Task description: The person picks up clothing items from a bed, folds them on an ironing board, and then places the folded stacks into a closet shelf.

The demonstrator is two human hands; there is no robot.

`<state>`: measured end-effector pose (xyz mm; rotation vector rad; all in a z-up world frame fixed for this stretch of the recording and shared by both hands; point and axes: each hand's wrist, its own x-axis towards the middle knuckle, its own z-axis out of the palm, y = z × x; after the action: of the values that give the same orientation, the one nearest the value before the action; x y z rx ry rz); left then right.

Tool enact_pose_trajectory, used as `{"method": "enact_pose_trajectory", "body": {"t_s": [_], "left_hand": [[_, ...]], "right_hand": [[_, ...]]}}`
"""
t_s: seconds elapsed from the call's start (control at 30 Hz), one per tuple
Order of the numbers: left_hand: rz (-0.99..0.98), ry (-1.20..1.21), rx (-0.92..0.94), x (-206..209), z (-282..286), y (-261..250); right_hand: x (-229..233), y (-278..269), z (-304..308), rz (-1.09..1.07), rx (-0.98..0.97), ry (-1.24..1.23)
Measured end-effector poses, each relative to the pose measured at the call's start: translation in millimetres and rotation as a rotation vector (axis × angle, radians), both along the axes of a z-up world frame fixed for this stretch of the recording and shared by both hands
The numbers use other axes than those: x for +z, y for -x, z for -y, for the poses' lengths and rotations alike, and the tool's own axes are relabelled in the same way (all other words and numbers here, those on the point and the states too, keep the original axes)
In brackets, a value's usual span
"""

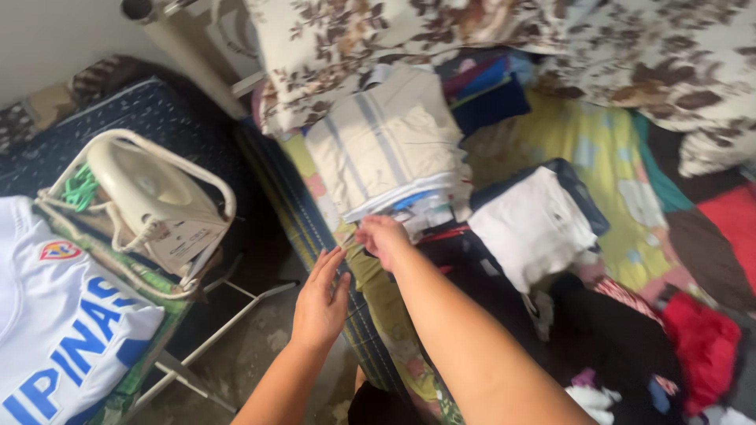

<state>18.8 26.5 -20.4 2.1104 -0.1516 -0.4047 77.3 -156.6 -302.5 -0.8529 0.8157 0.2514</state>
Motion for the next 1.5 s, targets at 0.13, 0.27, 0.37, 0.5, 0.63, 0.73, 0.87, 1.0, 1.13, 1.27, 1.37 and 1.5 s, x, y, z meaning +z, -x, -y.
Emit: {"method": "enact_pose_trajectory", "body": {"t_s": [0.13, 0.27, 0.37, 0.5, 0.63, 0.73, 0.87, 1.0, 1.13, 1.27, 1.37, 1.5], "left_hand": [[0.146, -0.038, 0.011, -21.6, -17.2, -0.1], [0.098, -0.034, 0.068, -32.9, -33.1, 1.7], [0.04, -0.056, 0.108, -35.8, -45.2, 0.8], [0.074, -0.073, 0.113, -37.9, -54.7, 1.2], [0.041, -0.079, 0.126, -39.5, -61.2, 1.5], [0.039, -0.074, 0.125, -35.9, -64.8, 3.2], [0.037, -0.042, 0.128, -25.1, -67.4, 7.6], [0.064, 0.001, 0.118, -1.4, -71.2, 6.8], [0.134, 0.084, 0.126, 41.3, -78.2, -0.3], [0.281, 0.186, 0.149, 99.5, -99.4, -1.4], [0.294, 0.317, 0.146, 139.1, -121.6, -0.2], [0.422, 0.34, -0.022, 170.0, -174.1, 12.9]], "right_hand": [[-40.0, -57.3, -13.9, -0.067, -0.131, -0.578], [-45.5, -80.9, -25.3, -0.325, -0.32, -0.61], [-47.6, -94.7, -33.2, -0.362, -0.465, -0.596], [-37.2, -116.8, -33.3, -0.321, -0.505, -0.49], [-6.3, -135.8, -31.1, -0.401, -0.667, -0.528], [8.5, -137.5, -26.0, -0.385, -0.595, -0.524], [40.6, -110.6, -13.7, -0.33, -0.403, -0.409], [117.2, -69.2, -6.0, -0.185, -0.245, 0.162], [217.9, -7.1, -16.4, 0.219, -0.177, 0.506], [317.0, 37.7, -29.9, 0.548, 0.355, 0.418], [391.0, 58.8, -56.7, 0.625, 0.754, 0.247], [477.8, 83.6, -110.8, 0.7, 1.169, -0.04]]}}
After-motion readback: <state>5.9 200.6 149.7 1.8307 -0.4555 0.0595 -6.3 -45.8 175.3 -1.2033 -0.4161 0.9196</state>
